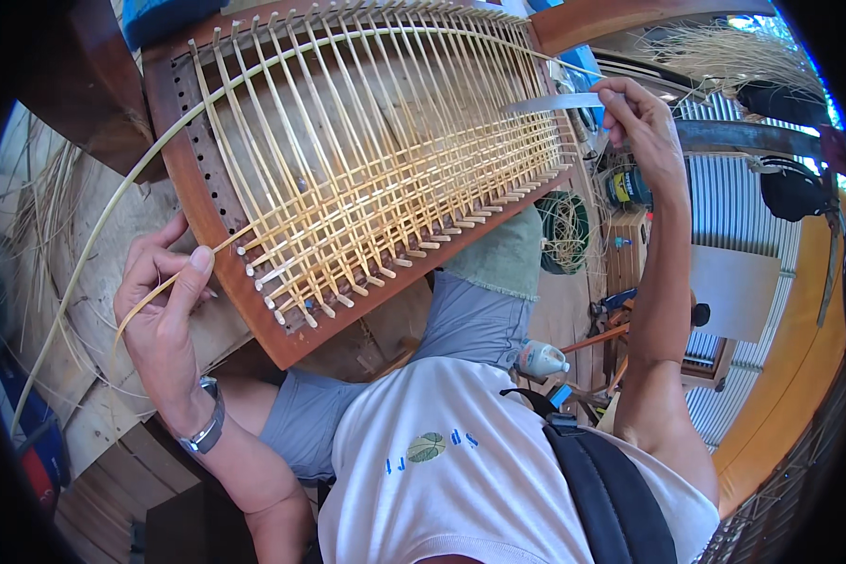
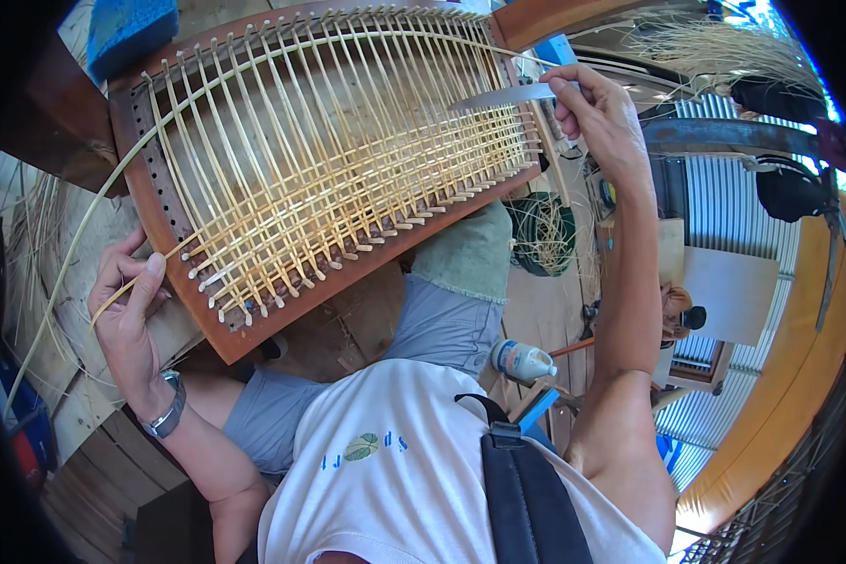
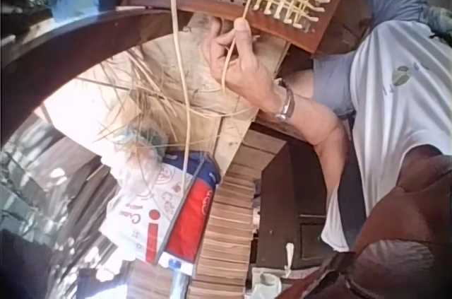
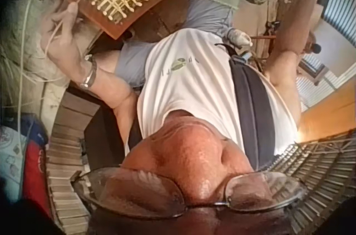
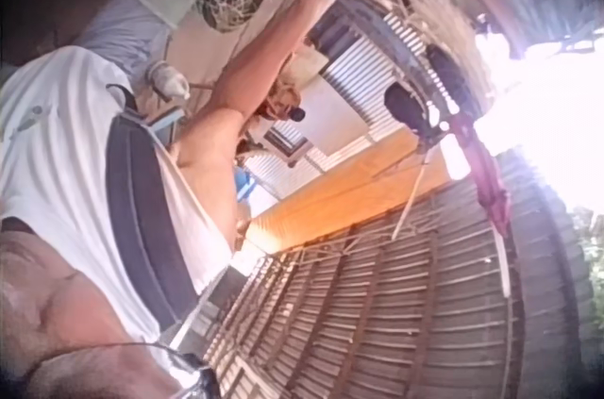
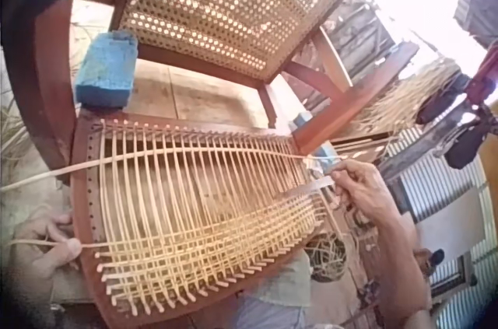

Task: Weaving rattan caning onto a wooden chair frame to create a seat.

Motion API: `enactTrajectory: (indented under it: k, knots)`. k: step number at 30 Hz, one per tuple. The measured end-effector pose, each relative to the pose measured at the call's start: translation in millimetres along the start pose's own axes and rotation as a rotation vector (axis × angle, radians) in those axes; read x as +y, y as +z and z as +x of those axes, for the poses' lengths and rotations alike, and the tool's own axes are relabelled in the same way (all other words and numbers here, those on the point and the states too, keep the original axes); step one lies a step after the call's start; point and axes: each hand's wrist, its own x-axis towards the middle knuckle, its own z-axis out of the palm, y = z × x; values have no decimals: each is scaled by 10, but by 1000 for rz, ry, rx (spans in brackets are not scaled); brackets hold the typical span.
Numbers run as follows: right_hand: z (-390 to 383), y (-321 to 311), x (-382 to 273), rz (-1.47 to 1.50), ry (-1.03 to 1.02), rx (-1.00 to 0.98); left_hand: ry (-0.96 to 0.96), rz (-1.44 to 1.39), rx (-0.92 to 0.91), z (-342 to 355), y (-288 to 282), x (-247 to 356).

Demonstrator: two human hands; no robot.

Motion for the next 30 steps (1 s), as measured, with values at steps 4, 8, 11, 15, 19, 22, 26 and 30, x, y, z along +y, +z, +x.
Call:
enactTrajectory:
  k: [4, 8, 11, 15, 19, 22, 26, 30]
  knots:
    - [16, -135, 219, -30, 96, 49, 16, -42, 48, 43, 56, 2]
    - [-38, -160, 573, 110, 79, 170, -5, 31, 95, -20, -53, 68]
    - [-349, -35, 809, 235, -25, 343, 17, 10, 88, -36, -88, 10]
    - [-965, 302, 496, 467, -38, 280, -4, -124, 47, 16, 19, -40]
    - [-1097, 1082, -454, 537, -207, 52, 26, -265, 205, -266, 79, 23]
    - [-990, 1528, -1125, 479, -498, -131, 117, -367, 449, -516, 27, 103]
    - [-660, 2178, -1694, 293, -885, -81, 216, -485, 595, -1003, -275, 237]
    - [-480, 2706, -1926, 228, -1062, -40, 237, -429, 762, -1481, -533, 261]
